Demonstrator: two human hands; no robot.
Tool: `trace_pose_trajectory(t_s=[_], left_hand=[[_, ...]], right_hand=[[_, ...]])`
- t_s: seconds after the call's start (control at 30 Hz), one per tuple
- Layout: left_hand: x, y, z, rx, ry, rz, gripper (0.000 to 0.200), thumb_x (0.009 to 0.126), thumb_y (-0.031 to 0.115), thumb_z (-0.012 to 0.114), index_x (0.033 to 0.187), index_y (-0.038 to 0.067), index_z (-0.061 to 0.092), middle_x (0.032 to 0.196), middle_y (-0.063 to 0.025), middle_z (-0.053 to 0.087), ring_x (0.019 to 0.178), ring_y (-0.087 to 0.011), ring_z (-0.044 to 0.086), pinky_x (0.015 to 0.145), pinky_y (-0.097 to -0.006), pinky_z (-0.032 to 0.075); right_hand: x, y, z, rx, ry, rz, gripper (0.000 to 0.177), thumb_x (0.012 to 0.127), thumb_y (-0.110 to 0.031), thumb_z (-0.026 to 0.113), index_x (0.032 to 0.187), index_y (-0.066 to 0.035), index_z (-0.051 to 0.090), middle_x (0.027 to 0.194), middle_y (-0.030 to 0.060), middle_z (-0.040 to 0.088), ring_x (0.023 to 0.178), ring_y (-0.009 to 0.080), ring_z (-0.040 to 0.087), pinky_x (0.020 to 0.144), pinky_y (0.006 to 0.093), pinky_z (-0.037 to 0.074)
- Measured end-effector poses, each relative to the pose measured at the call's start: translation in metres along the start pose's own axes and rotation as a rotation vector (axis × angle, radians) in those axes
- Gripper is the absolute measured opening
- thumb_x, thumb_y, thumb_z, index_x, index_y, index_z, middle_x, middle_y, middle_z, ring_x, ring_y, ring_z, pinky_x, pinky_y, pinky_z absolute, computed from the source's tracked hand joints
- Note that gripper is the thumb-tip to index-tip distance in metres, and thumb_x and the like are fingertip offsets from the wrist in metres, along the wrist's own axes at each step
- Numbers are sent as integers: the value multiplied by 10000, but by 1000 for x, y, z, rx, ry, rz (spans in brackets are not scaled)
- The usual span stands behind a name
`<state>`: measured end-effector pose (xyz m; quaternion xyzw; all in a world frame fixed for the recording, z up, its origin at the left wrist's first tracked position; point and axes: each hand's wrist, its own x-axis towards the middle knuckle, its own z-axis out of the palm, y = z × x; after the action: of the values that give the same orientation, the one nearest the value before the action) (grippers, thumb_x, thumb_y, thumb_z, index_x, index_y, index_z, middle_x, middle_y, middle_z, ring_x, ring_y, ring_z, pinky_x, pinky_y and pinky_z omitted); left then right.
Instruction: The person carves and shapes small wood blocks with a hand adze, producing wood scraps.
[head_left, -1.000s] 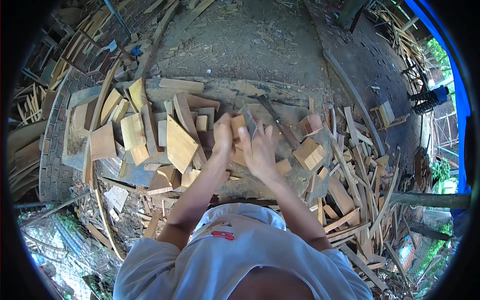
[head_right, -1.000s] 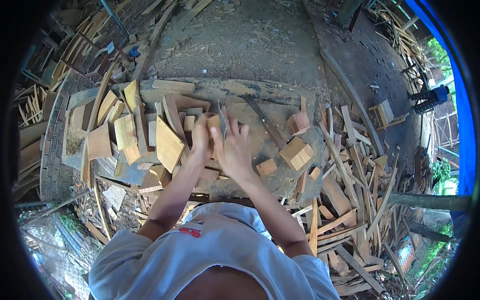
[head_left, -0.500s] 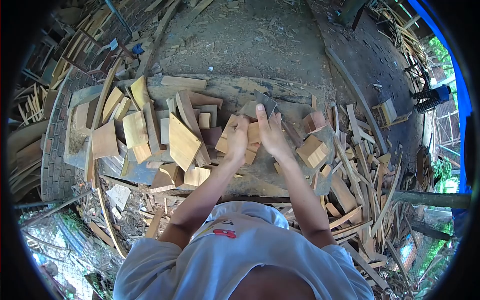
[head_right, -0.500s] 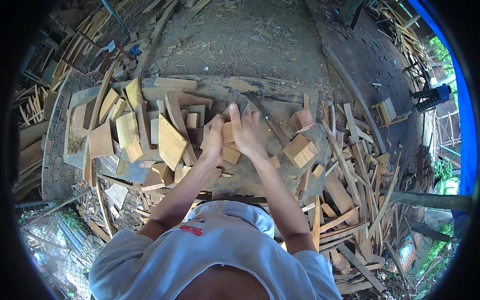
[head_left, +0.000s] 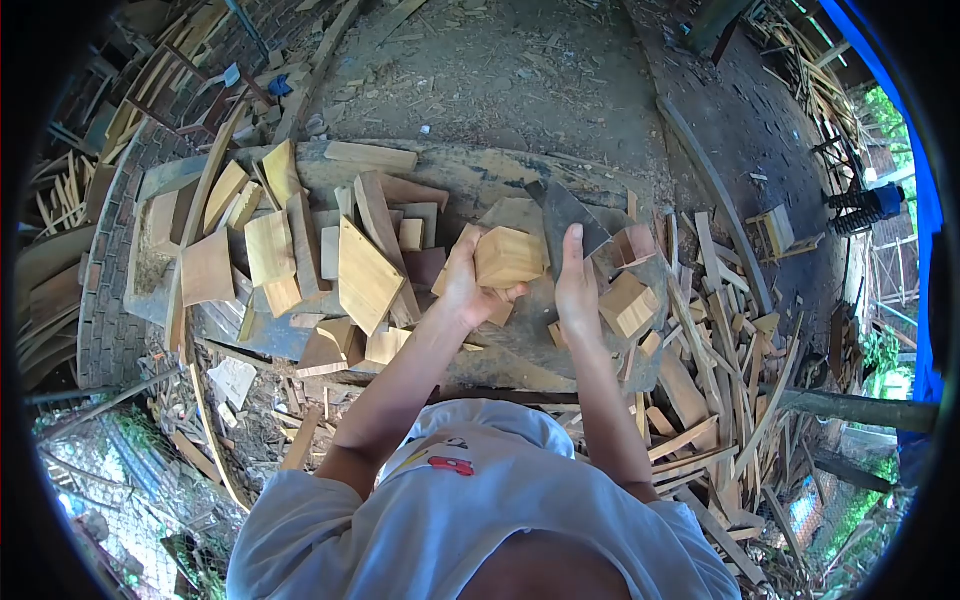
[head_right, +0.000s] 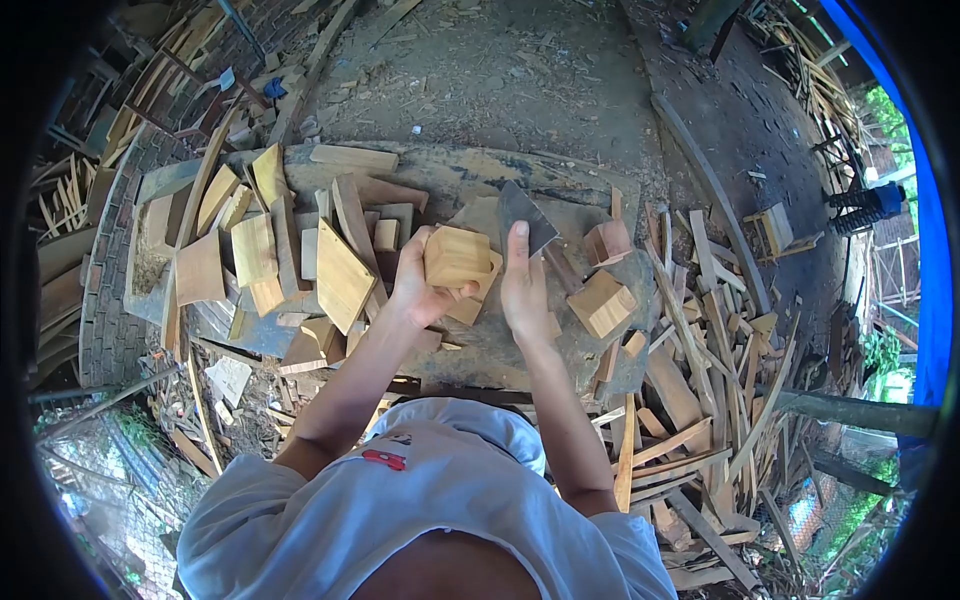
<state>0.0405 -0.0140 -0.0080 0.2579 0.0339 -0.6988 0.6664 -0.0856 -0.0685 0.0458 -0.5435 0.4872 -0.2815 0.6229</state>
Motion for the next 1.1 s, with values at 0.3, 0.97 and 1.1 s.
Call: trace_pose_trajectory(t_s=[0.3,0.97,1.1], left_hand=[[-14,1,11,289,30,113,440,933,460,409,1171,99,486,1140,-67,550,1040,-194,550,890,-400,454],[4,-25,13,388,299,454,286,925,361,431,1029,111,524,962,-26,555,917,-129,539,820,-294,427],[-1,-4,22,320,301,390,274,940,335,395,1038,99,491,984,-32,529,955,-144,511,859,-307,394]], right_hand=[[15,19,0,-223,104,-401,596,962,-468,307,1232,48,430,1186,275,431,1079,384,390,978,431,264],[0,13,16,-624,2,-526,470,951,-372,382,1218,-6,507,1054,195,567,881,333,423,849,408,369],[-22,20,22,-608,40,-637,457,950,-358,390,1211,-4,514,1056,195,569,870,329,422,833,406,372]])
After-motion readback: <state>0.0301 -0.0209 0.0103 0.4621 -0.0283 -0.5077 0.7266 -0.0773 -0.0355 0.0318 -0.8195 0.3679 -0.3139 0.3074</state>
